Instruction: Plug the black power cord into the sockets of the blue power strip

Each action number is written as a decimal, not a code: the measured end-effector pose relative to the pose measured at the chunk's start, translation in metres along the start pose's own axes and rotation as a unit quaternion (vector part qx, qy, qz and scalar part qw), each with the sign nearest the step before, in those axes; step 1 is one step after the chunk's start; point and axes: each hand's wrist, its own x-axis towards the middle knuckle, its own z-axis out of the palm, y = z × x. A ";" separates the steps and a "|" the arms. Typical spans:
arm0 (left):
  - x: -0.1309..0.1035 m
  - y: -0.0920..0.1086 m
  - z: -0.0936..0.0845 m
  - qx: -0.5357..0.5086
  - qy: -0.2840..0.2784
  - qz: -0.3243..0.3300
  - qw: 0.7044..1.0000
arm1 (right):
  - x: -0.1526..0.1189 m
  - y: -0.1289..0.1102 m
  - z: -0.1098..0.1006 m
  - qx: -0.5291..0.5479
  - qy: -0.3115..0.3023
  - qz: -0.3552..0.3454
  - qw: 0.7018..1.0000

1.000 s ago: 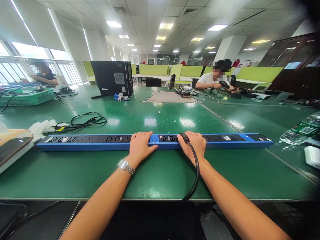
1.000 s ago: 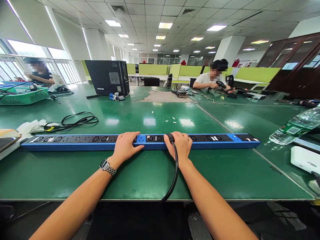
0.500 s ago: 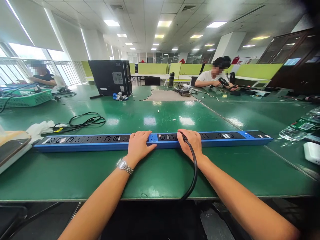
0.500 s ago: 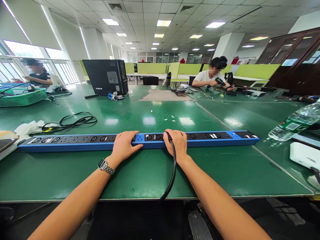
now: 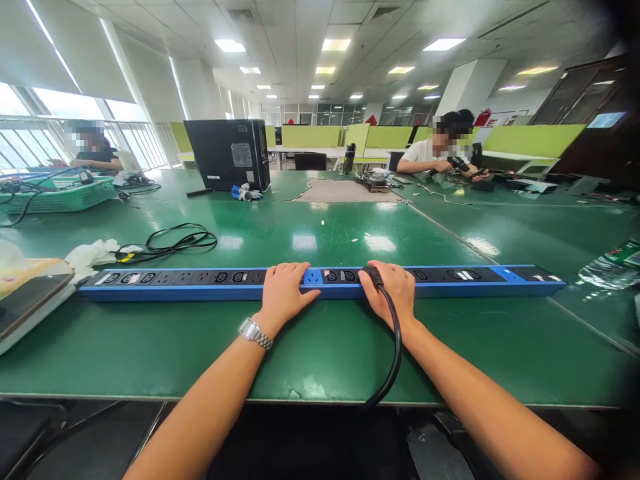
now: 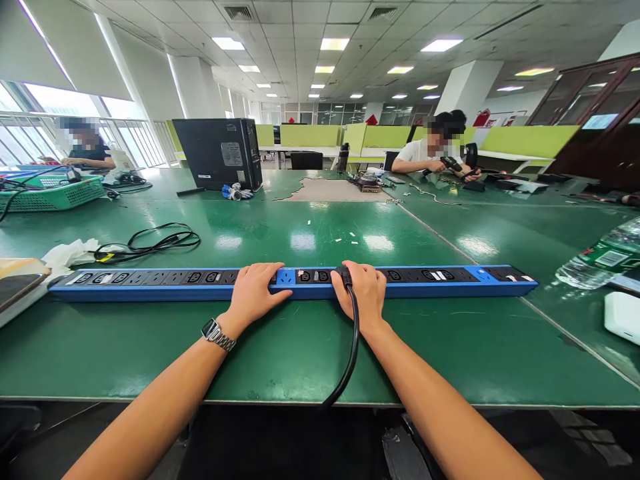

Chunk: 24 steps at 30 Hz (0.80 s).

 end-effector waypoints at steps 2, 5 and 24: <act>0.000 0.000 0.000 -0.003 -0.002 -0.002 1.000 | -0.001 0.003 -0.001 -0.001 0.004 0.009 1.000; 0.000 0.000 0.000 -0.007 -0.006 -0.003 1.000 | -0.003 0.009 -0.001 0.008 0.005 0.005 1.000; 0.000 0.000 0.000 -0.002 -0.006 -0.001 1.000 | -0.004 0.014 -0.002 0.082 0.020 0.002 0.996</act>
